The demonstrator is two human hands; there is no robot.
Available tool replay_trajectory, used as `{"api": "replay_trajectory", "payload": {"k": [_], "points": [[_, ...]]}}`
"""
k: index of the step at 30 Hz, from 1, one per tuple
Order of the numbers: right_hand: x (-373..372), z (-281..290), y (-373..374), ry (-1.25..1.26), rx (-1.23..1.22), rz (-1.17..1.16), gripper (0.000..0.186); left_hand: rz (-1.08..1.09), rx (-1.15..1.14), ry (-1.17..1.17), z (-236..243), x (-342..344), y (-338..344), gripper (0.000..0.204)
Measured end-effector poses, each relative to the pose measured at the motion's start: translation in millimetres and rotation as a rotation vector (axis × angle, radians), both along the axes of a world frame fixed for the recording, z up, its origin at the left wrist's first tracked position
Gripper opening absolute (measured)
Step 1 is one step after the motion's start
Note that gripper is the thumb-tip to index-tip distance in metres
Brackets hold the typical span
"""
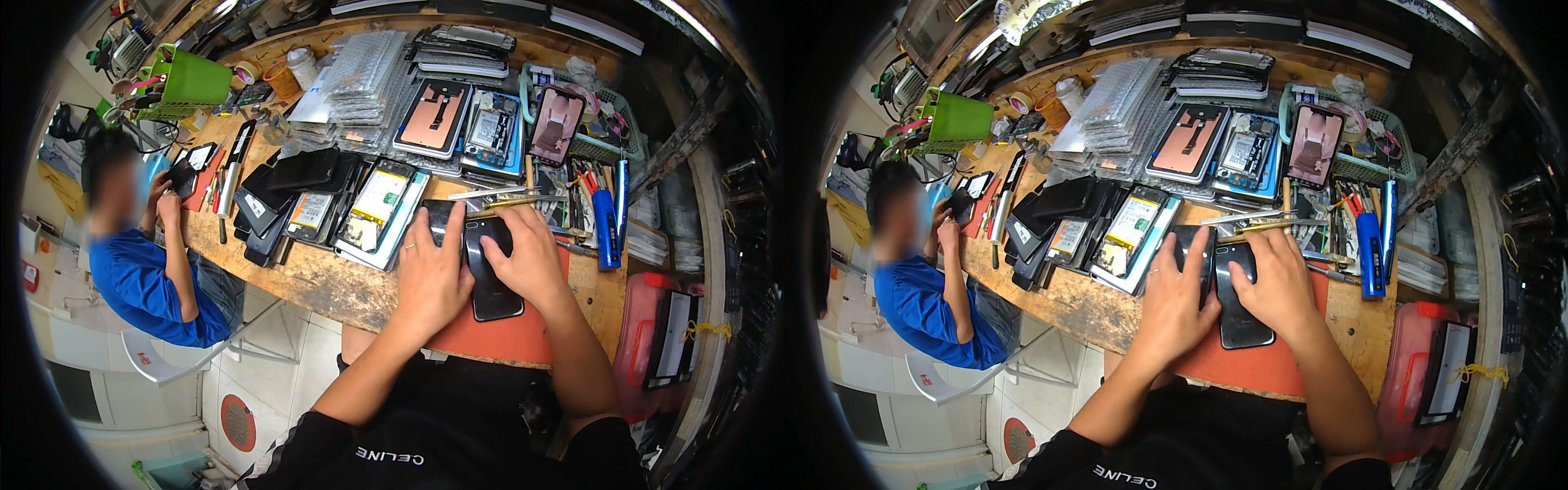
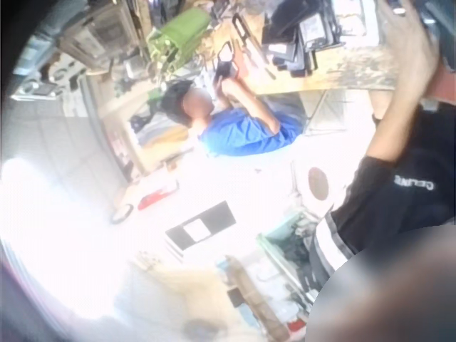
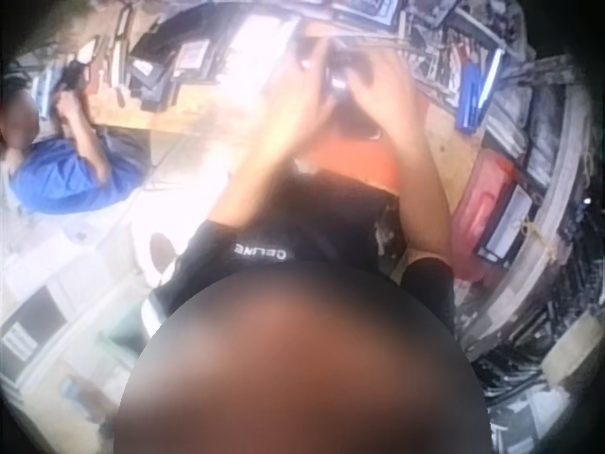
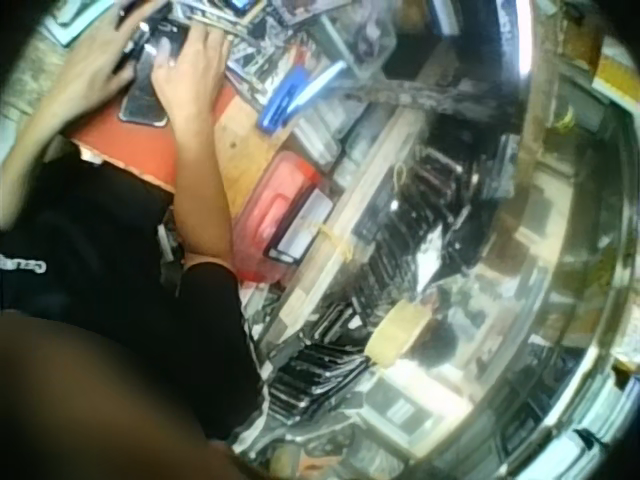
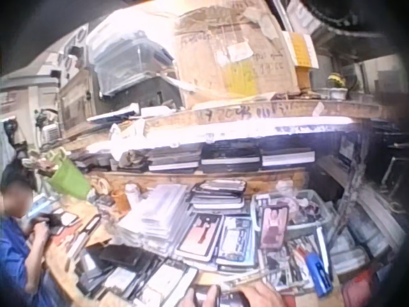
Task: The person handles several smartphones on a cluttered workbench, turning them over and inspecting screens and backs. They use a screwdriver to remove screws from a phone and a plastic pry tool to separate the back cover, then set the device aside.
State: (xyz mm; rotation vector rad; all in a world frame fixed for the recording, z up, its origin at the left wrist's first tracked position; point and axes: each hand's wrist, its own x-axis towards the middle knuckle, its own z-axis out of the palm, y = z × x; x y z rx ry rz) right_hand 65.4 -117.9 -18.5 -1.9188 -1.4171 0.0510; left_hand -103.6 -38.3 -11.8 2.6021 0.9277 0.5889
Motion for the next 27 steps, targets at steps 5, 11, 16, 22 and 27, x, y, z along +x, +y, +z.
{"api": "replay_trajectory", "payload": {"k": [5,11,16,22,27], "points": [[4.9,-5.2,0.2,-0.023,-0.005,0.018,0.044,0.005,-0.024,0.076,4.4,1.8,2.4,0.085],[10.4,-5.9,-2.2,-0.045,-0.016,0.038,0.041,0.039,-0.572,-0.568,32.3,-54.9,58.0,0.040],[11.6,-4.1,-2.6,-0.061,-0.022,0.073,0.040,0.410,-0.551,-0.983,47.4,-98.1,170.5,0.018],[12.9,-4.3,-3.2,-0.057,-0.033,0.074,0.035,0.443,-0.810,-1.063,32.3,-121.4,231.2,0.065],[13.2,-0.1,-2.7,-0.040,-0.040,0.082,0.036,0.491,-0.823,-1.016,22.6,-110.2,242.9,0.081]]}}
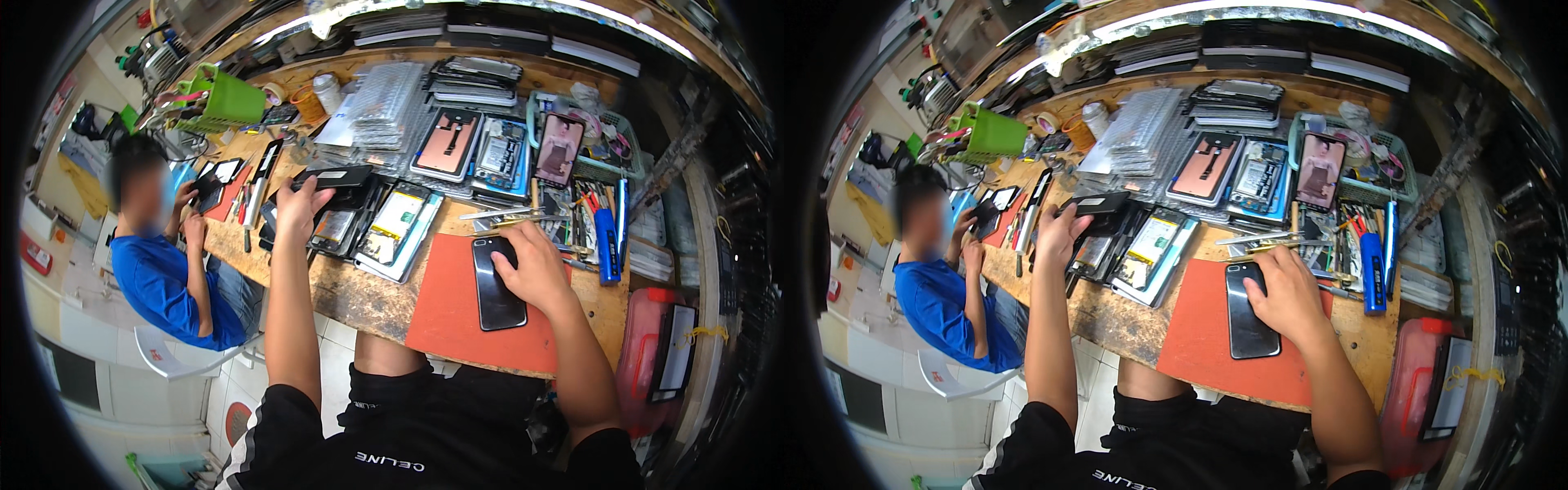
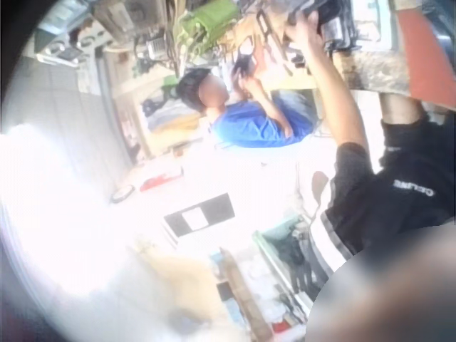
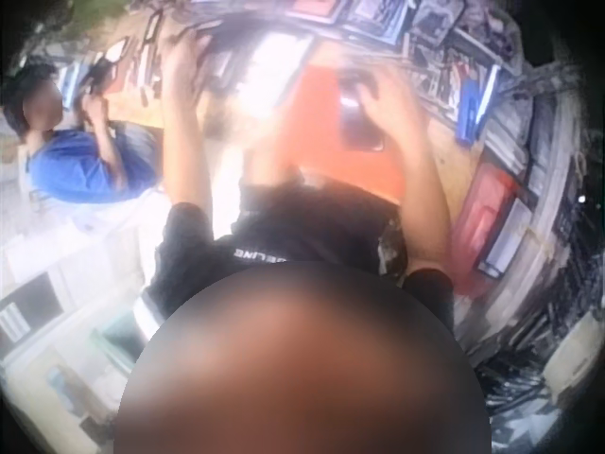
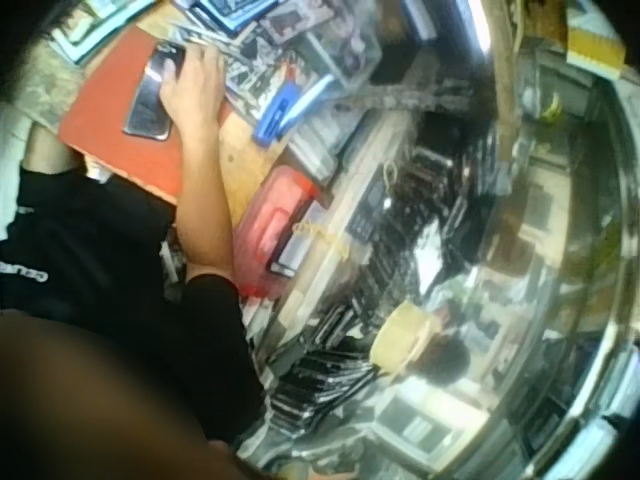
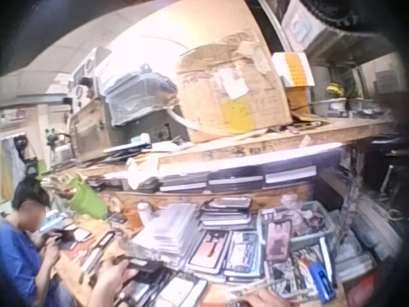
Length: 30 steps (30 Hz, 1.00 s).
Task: The person handles several smartphones on a cluttered workbench, turning them over and inspecting screens and backs. They use a screwdriver to remove screws from a phone and a plastic pry tool to separate the back cover, then set the device aside.
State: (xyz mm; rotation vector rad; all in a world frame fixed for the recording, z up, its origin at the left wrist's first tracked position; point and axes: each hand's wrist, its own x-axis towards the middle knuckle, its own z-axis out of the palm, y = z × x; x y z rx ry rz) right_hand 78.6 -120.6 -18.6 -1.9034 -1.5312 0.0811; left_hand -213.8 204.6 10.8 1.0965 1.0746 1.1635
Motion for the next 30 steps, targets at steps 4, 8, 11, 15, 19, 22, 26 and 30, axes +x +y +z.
{"api": "replay_trajectory", "payload": {"k": [4,8,11,15,19,22,26,30], "points": [[1.1,3.2,0.1,0.034,-0.039,0.001,0.037,-0.080,0.018,0.272,3.7,-2.5,-1.2,0.076],[1.8,3.8,-0.3,0.045,-0.053,0.000,0.036,-0.103,0.049,0.310,13.2,-0.9,-13.1,0.056],[3.2,3.3,0.2,0.031,-0.039,-0.002,0.034,-0.048,0.218,0.370,19.2,8.8,-32.1,0.035],[7.1,1.3,0.7,0.086,-0.079,-0.013,0.032,-0.016,0.434,0.505,27.3,33.1,-62.5,0.022],[6.9,0.3,1.4,0.017,0.013,-0.013,0.038,-0.156,0.848,0.439,20.4,94.8,-105.4,0.014],[0.8,1.9,1.3,-0.143,-0.001,-0.045,0.047,-0.298,1.062,0.405,7.6,160.0,-137.6,0.010],[-7.7,8.5,1.0,-0.251,-0.005,-0.049,0.079,-0.261,0.990,0.218,-10.1,205.8,-162.0,0.010],[-12.2,12.0,-5.3,-0.190,-0.106,-0.035,0.090,-0.378,1.068,0.240,-21.7,201.5,-179.6,0.023]]}}
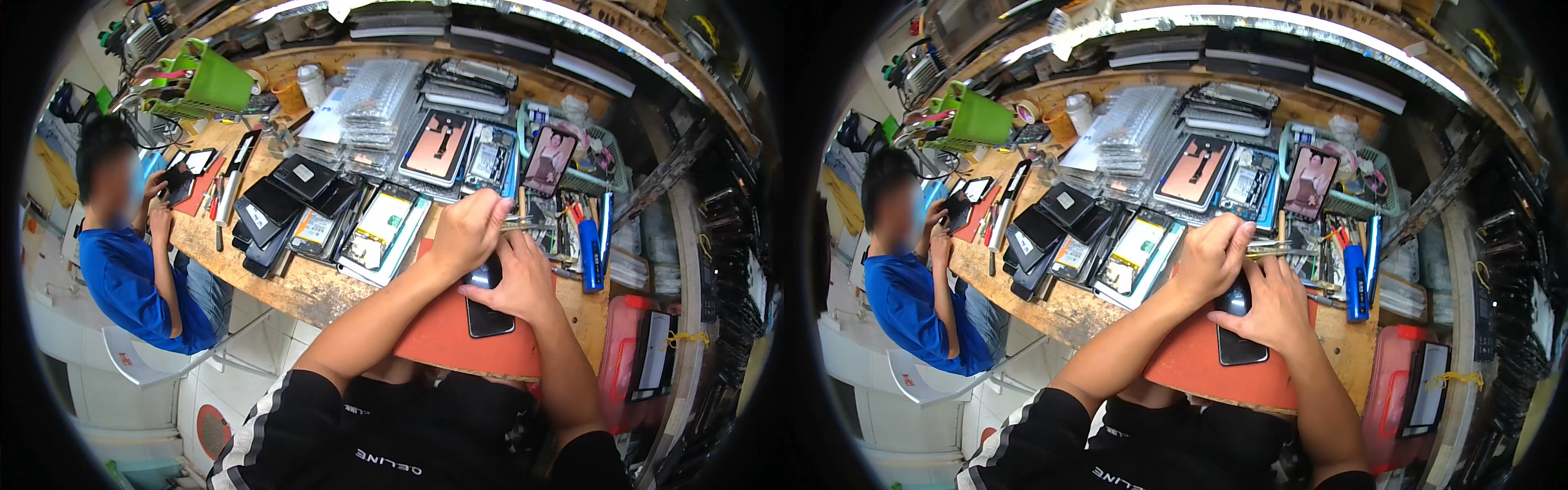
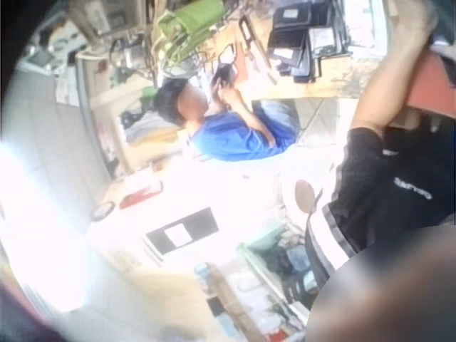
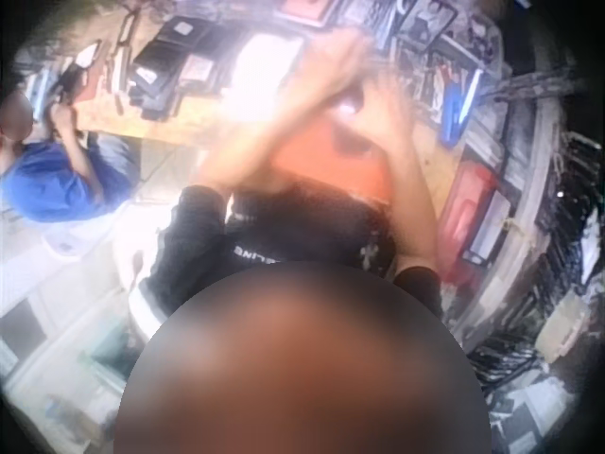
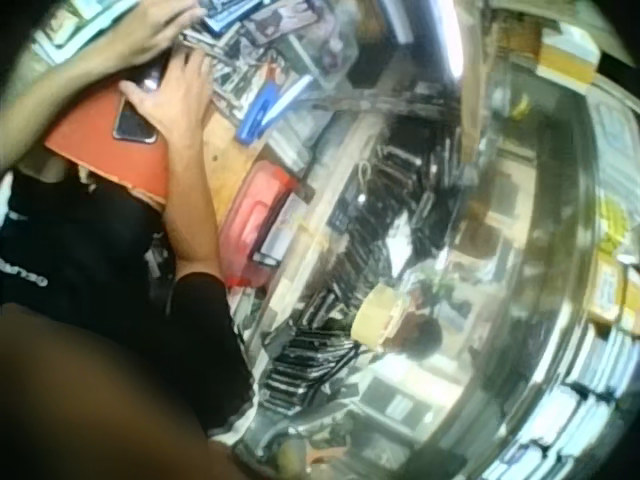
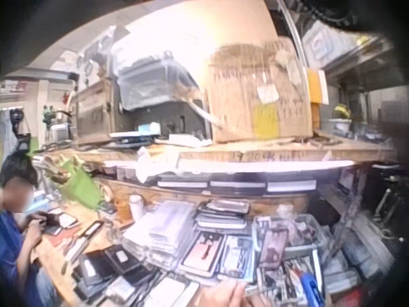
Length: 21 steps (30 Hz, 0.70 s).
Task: The person handles several smartphones on a cluttered workbench, turning them over and inspecting screens and backs. They use a screwdriver to remove screws from a phone and a plastic pry tool to separate the back cover, then set the device aside.
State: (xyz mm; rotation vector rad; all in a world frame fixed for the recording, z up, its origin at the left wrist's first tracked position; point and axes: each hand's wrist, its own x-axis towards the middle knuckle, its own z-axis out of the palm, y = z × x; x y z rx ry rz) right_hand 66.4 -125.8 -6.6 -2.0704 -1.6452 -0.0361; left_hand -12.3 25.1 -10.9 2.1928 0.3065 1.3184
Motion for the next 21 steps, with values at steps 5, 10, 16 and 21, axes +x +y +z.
{"api": "replay_trajectory", "payload": {"k": [5,10,16,21], "points": [[-7.2,-3.5,1.5,0.120,-0.063,0.095,0.070,-0.136,0.150,-0.011,5.4,-8.2,-26.4,0.024],[-24.1,-10.0,3.6,0.337,0.088,0.081,0.067,-0.177,0.085,-0.126,7.7,-8.8,-36.7,0.024],[-17.9,-15.3,10.2,0.480,0.192,0.106,0.082,-0.240,0.005,-0.164,1.0,-8.6,-39.8,0.026],[-15.5,-10.2,19.5,0.409,0.174,0.115,0.077,-0.257,-0.022,-0.168,1.1,-9.3,-39.7,0.027]]}}
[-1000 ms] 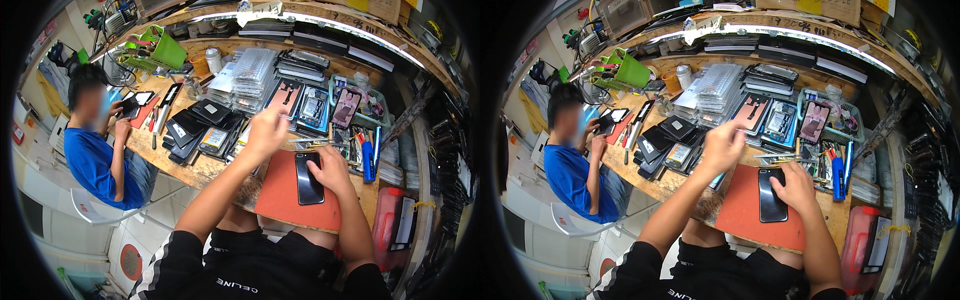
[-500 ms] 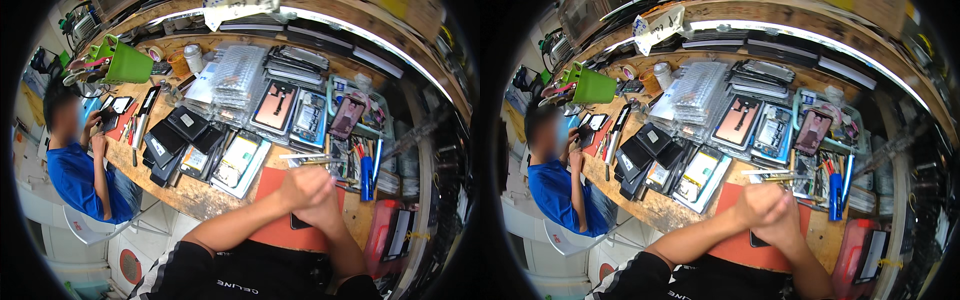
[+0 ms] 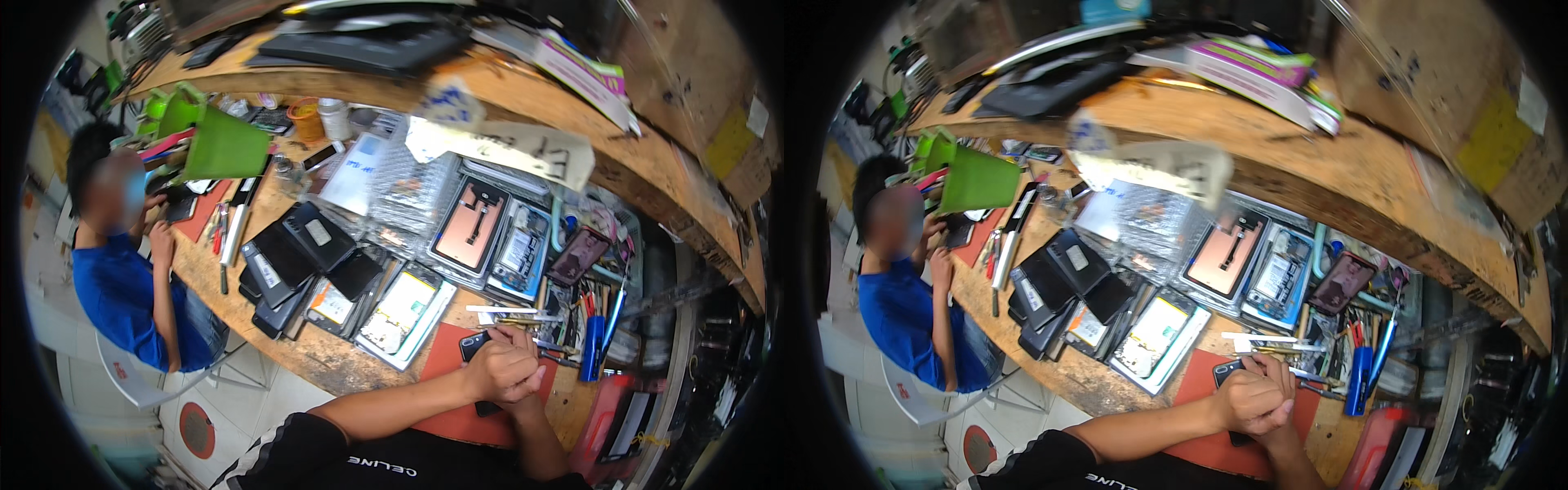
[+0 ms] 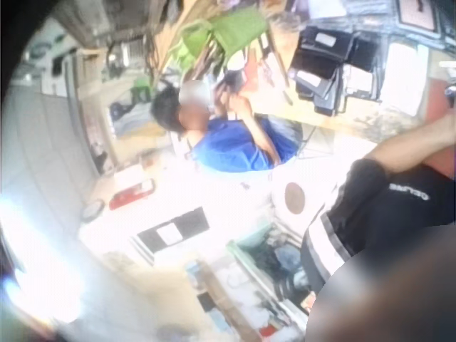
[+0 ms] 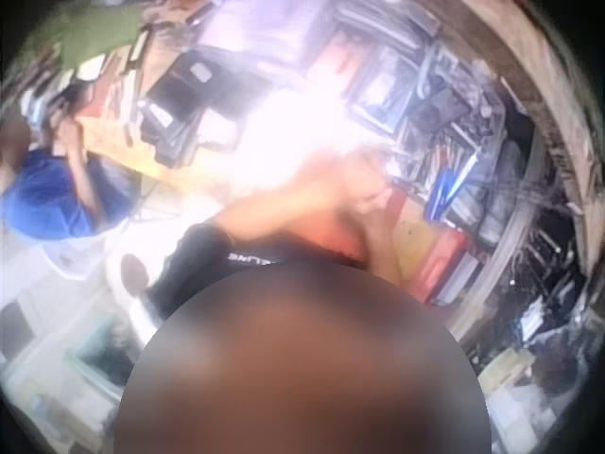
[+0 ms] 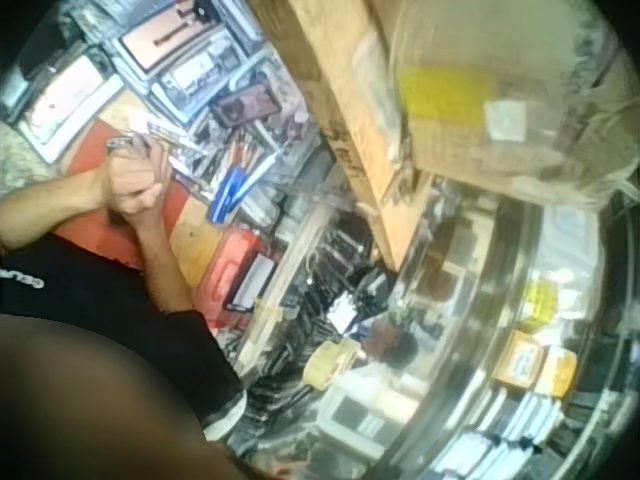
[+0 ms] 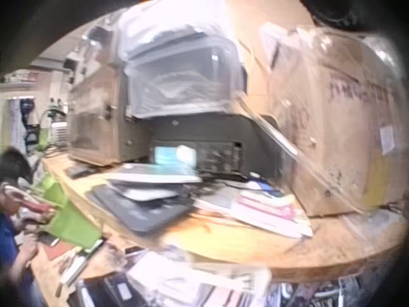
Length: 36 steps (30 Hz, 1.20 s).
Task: The person handles several smartphones on a cluttered workbench, turning them over and inspecting screens and backs. They use a screwdriver to remove screws from a phone and a plastic pry tool to separate the back cover, then set the device aside.
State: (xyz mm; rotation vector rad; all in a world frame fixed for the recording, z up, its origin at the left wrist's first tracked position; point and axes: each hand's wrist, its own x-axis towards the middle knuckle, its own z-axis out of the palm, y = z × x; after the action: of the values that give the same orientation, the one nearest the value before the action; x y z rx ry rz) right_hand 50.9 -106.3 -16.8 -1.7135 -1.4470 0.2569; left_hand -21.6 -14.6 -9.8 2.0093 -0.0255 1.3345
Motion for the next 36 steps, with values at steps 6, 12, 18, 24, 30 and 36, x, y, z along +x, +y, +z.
{"api": "replay_trajectory", "payload": {"k": [6,12,18,24,30,36], "points": [[-13.4,-9.3,4.2,-0.090,0.025,0.034,0.072,0.089,0.048,-0.085,3.3,-4.5,16.5,0.028],[-17.2,-14.1,13.4,-0.219,0.088,0.064,0.067,0.157,0.097,-0.087,13.2,-9.6,24.1,0.030],[-18.1,-1.9,29.5,-0.390,0.140,0.010,0.061,0.113,0.004,-0.218,2.6,-1.8,38.8,0.021],[-39.6,7.0,-21.5,-0.552,-0.296,-0.252,0.064,0.088,-0.312,-0.310,12.4,-36.3,71.3,0.036],[-63.2,5.0,-89.9,-0.669,-0.166,-0.324,0.053,0.286,-0.408,-0.038,5.5,-158.8,27.8,0.042],[-38.3,-4.4,-72.3,-0.554,-0.152,-0.355,0.042,0.204,-0.218,0.324,-43.7,-176.2,-53.9,0.036]]}}
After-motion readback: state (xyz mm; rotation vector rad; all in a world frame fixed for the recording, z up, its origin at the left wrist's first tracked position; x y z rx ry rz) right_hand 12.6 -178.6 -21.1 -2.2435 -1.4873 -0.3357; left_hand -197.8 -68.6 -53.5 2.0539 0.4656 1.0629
